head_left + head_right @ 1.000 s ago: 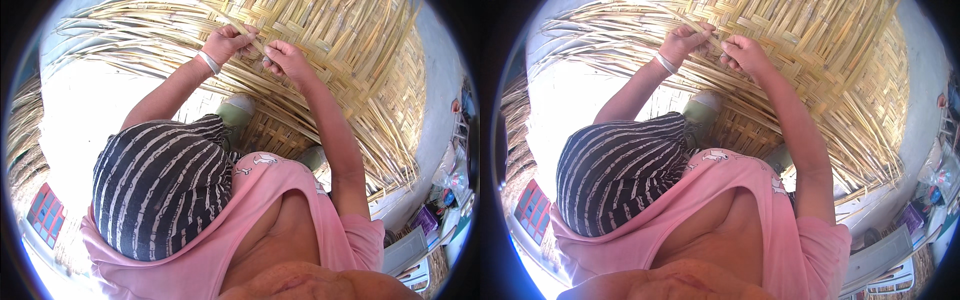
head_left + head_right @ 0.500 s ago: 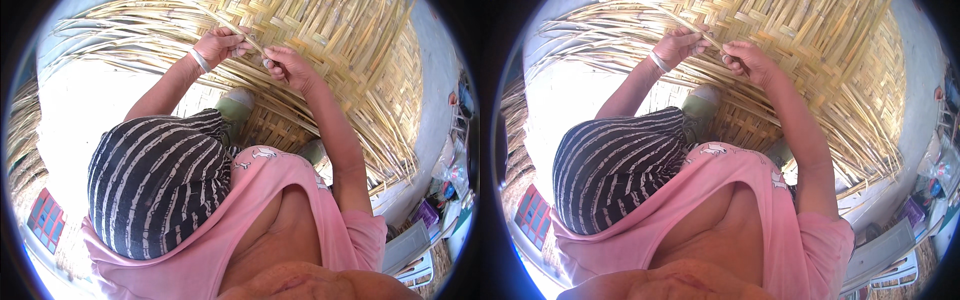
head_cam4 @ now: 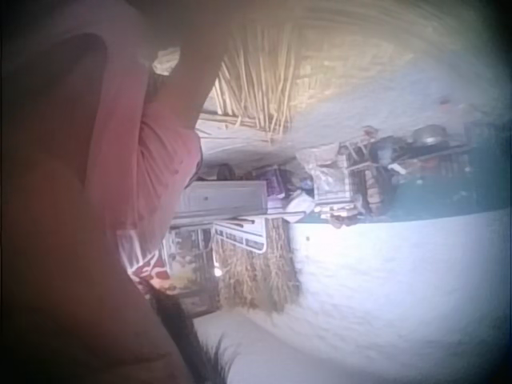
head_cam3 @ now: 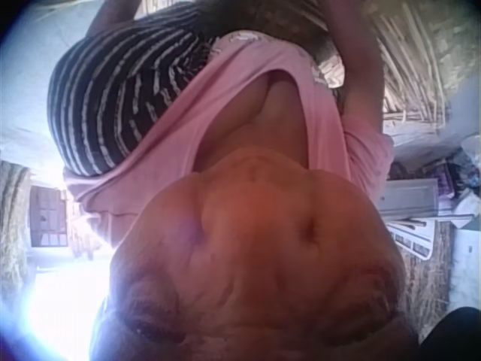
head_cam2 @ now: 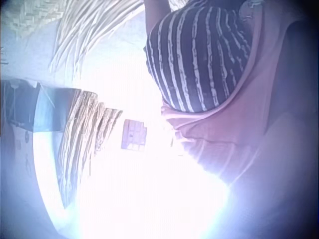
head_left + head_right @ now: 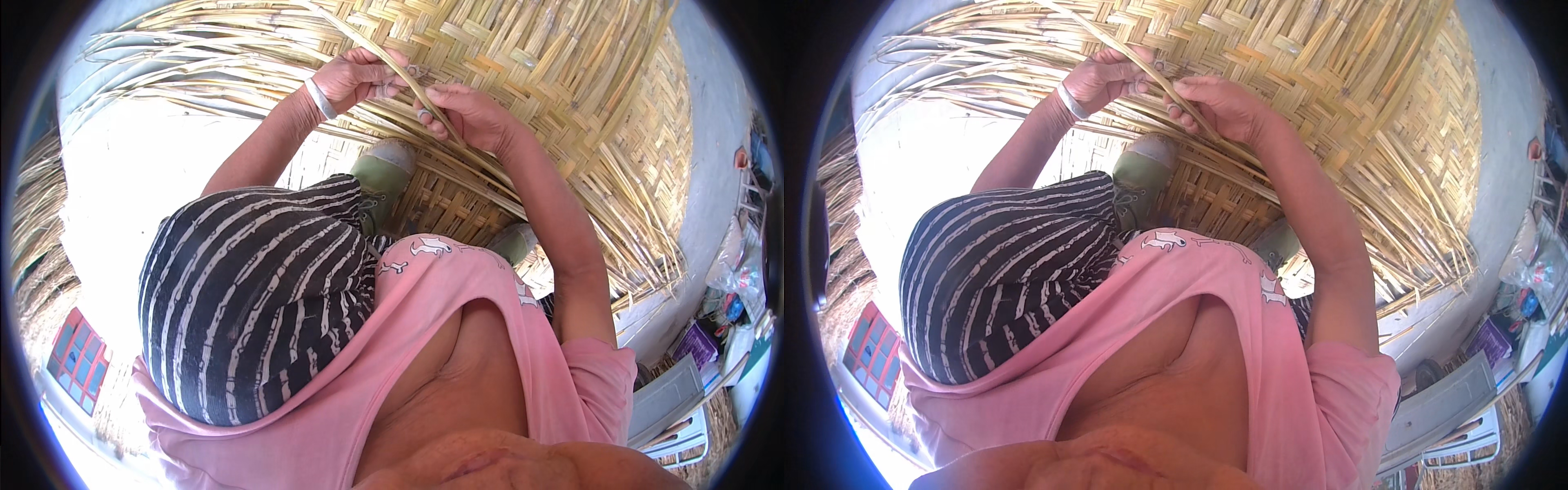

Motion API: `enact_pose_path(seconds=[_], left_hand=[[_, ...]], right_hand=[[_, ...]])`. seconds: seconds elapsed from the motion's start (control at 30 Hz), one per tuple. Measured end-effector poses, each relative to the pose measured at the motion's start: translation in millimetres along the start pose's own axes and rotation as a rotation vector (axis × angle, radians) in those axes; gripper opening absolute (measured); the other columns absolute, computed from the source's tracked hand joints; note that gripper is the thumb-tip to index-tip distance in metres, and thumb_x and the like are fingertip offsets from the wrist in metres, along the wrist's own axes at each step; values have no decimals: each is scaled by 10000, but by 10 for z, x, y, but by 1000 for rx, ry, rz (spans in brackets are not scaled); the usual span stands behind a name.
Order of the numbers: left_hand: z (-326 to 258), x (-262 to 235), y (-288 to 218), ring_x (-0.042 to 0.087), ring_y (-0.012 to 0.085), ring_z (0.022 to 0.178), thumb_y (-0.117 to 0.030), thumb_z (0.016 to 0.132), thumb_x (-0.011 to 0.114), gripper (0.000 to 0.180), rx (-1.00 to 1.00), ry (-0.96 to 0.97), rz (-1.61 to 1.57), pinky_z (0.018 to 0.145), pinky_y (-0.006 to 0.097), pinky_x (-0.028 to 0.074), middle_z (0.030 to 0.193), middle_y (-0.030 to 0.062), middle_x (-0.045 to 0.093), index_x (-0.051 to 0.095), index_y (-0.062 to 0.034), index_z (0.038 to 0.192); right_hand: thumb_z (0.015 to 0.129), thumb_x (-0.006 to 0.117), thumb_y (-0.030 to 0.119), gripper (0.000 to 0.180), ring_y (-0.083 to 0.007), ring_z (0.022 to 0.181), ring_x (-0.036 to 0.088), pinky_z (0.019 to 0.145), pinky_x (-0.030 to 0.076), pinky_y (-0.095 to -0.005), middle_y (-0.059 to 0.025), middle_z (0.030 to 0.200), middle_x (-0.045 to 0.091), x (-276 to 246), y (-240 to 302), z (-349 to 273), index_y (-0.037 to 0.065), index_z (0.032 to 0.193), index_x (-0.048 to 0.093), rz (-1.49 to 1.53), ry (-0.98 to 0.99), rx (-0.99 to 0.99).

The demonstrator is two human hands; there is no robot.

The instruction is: The person weaves a large flat basket using dried palm leaves. They interlace the leaves by hand, adjusting and tightening the weave as they work.

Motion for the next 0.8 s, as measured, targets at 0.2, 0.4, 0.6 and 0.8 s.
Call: enact_pose_path(seconds=[0.2, 0.4, 0.6, 0.8], left_hand=[[-17, 20, 59, 704, 175, 1000, -33, 999, 623, 235, -14, 7, 45, 883, 285, 584, 1157, 124, 726, 684, -21, 1226], [-73, 63, 288, 709, 196, 1052, -62, 1007, 596, 360, -79, -80, -56, 876, 294, 580, 1200, 141, 709, 572, 17, 1358], [-99, 225, 426, 719, 190, 1006, -160, 1026, 628, 327, -123, -165, -94, 829, 292, 574, 1142, 128, 722, 594, 34, 1287], [8, 70, 621, 688, 104, 750, -199, 993, 708, 179, -186, -326, 55, 675, 241, 551, 917, 60, 751, 707, -41, 1077]], right_hand=[[1015, 666, 236, 222, -130, 810, 665, 728, 574, -271, -66, 952, 683, 26, -122, 39, 38, 1113, 645, 61, 16, 18], [997, 693, 204, 210, -138, 828, 678, 748, 591, -293, -76, 964, 690, -112, -91, 76, 41, 1108, 620, -49, -126, -45], [978, 722, 250, 260, -142, 775, 673, 711, 577, -290, -68, 931, 686, -134, 11, 39, 54, 1098, 601, -299, -260, -57], [970, 729, 254, 275, -156, 687, 679, 608, 565, -290, -92, 858, 703, 16, 72, -91, 40, 1066, 585, -515, -298, 112]])
Point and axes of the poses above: each hand's wrist, its own z-axis towards the middle knuckle, its own x-axis out of the palm, y = z × x, the point moved 8 cm from there along z, towards the middle knuckle
